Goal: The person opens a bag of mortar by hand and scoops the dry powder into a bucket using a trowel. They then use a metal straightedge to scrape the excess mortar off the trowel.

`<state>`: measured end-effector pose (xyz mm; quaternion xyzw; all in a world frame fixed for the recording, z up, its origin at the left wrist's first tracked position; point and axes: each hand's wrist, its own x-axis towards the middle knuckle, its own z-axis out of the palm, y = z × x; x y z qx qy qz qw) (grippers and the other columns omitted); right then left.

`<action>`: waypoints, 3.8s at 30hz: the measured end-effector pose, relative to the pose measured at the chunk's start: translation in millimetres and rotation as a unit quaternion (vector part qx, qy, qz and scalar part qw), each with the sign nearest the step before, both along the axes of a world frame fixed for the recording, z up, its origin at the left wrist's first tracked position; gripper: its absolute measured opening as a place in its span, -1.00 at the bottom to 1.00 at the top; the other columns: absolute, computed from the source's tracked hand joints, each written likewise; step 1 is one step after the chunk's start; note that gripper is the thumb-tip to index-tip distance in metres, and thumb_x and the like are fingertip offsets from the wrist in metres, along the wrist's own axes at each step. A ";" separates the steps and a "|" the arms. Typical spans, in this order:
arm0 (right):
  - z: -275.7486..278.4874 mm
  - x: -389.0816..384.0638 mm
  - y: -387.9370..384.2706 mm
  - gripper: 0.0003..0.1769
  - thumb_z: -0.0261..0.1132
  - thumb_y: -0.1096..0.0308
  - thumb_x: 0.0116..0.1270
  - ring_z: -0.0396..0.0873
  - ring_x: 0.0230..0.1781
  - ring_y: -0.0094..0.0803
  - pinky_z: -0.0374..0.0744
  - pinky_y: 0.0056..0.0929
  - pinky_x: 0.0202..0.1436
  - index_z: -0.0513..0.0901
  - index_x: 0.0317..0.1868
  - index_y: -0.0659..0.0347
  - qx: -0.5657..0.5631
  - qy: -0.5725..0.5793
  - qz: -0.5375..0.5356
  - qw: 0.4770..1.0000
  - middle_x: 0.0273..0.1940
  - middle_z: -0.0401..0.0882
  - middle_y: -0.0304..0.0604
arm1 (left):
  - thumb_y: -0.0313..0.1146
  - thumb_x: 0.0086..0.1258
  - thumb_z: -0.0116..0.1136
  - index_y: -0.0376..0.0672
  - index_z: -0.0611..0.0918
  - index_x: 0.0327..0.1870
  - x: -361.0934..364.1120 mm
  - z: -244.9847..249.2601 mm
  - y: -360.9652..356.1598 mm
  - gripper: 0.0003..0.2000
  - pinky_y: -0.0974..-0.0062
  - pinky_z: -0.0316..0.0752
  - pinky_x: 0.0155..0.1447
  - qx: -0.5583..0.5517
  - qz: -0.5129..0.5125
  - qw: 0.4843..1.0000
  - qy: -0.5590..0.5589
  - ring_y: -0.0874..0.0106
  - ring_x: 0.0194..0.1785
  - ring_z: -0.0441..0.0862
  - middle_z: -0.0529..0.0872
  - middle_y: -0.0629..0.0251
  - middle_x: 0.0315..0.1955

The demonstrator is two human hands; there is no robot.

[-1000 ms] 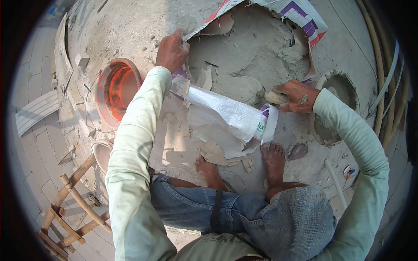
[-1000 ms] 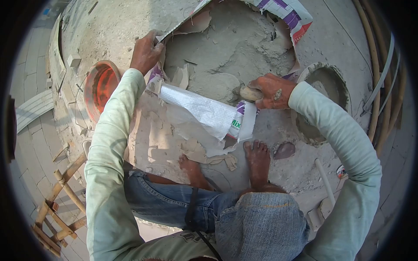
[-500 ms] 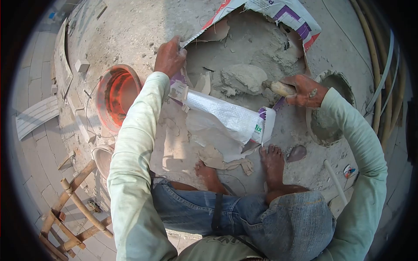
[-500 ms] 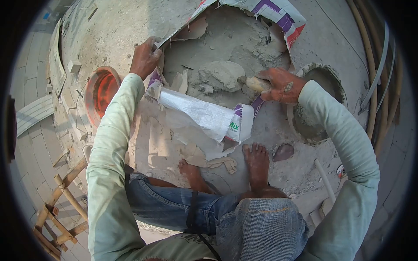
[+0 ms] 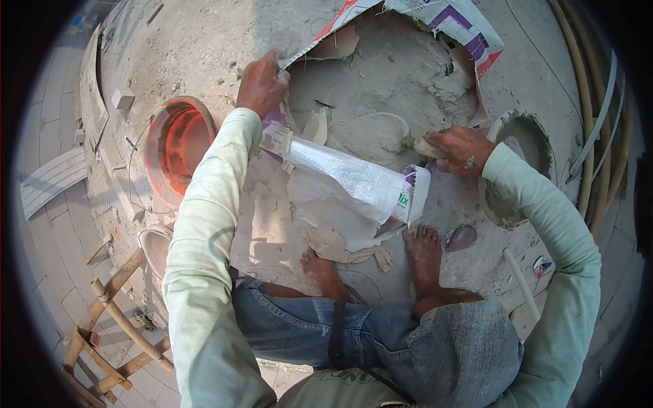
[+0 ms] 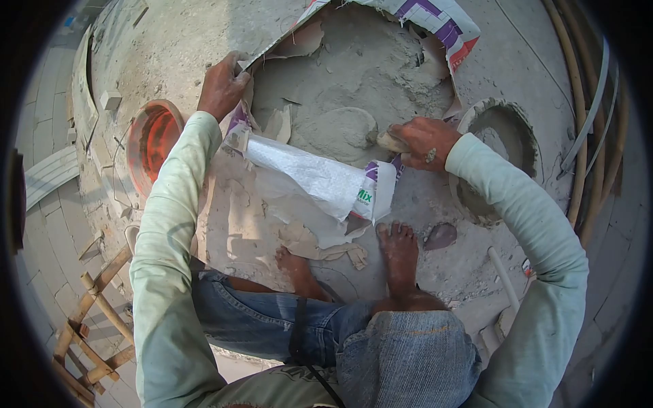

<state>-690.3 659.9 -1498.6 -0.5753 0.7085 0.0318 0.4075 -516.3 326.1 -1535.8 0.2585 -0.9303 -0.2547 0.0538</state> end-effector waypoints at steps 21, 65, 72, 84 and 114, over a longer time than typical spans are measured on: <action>-31.8 -6.8 -8.2 -0.48 0.32 0.37 0.09 0.58 -0.56 -0.35 0.55 -0.34 -0.45 0.56 0.09 0.43 0.037 -0.213 -0.097 0.971 -0.43 0.63 -0.02 | -0.45 0.15 0.16 -0.25 0.57 -0.04 0.2 4.1 1.4 -0.69 0.17 0.52 -0.11 0.022 -0.002 1.000 0.011 0.00 -0.28 0.66 0.67 -0.07 -0.42; 114.3 80.6 234.1 -0.33 0.36 0.37 0.10 0.61 -0.33 -0.01 0.58 -0.10 -0.32 0.38 0.27 0.18 -0.034 0.387 -0.369 0.844 -0.24 0.50 -0.01 | -0.45 0.30 0.12 -0.30 0.51 0.08 4.7 -30.0 -23.3 -0.67 0.45 0.44 -0.53 0.017 -0.038 0.999 0.003 0.43 -0.61 0.54 0.60 0.16 -0.51; 124.1 88.0 241.6 -0.33 0.36 0.37 0.13 0.61 -0.35 -0.06 0.59 -0.12 -0.37 0.37 0.28 0.14 -0.069 0.443 -0.376 0.811 -0.24 0.47 -0.07 | -0.43 0.25 0.17 -0.28 0.54 0.01 2.1 -12.8 -9.3 -0.69 0.33 0.46 -0.37 0.088 0.009 0.996 0.003 0.29 -0.54 0.59 0.61 0.13 -0.57; 154.0 110.6 239.3 -0.39 0.39 0.34 0.13 0.61 -0.37 -0.23 0.59 -0.28 -0.44 0.45 0.24 0.10 -0.029 0.458 -0.302 0.835 -0.34 0.45 -0.15 | -0.37 0.22 0.19 -0.27 0.55 0.00 2.5 -10.8 -10.8 -0.67 0.28 0.47 -0.28 0.069 0.010 0.998 -0.007 0.23 -0.47 0.62 0.62 0.11 -0.57; 173.9 70.8 204.5 -0.36 0.37 0.43 0.13 0.63 -0.33 -0.05 0.58 -0.16 -0.30 0.44 0.26 0.16 -0.057 0.443 -0.346 0.825 -0.23 0.56 -0.01 | -0.33 0.17 0.24 -0.28 0.60 -0.05 -0.7 -14.1 -13.5 -0.66 0.25 0.50 -0.19 0.039 0.004 0.999 -0.017 0.15 -0.37 0.65 0.65 0.03 -0.49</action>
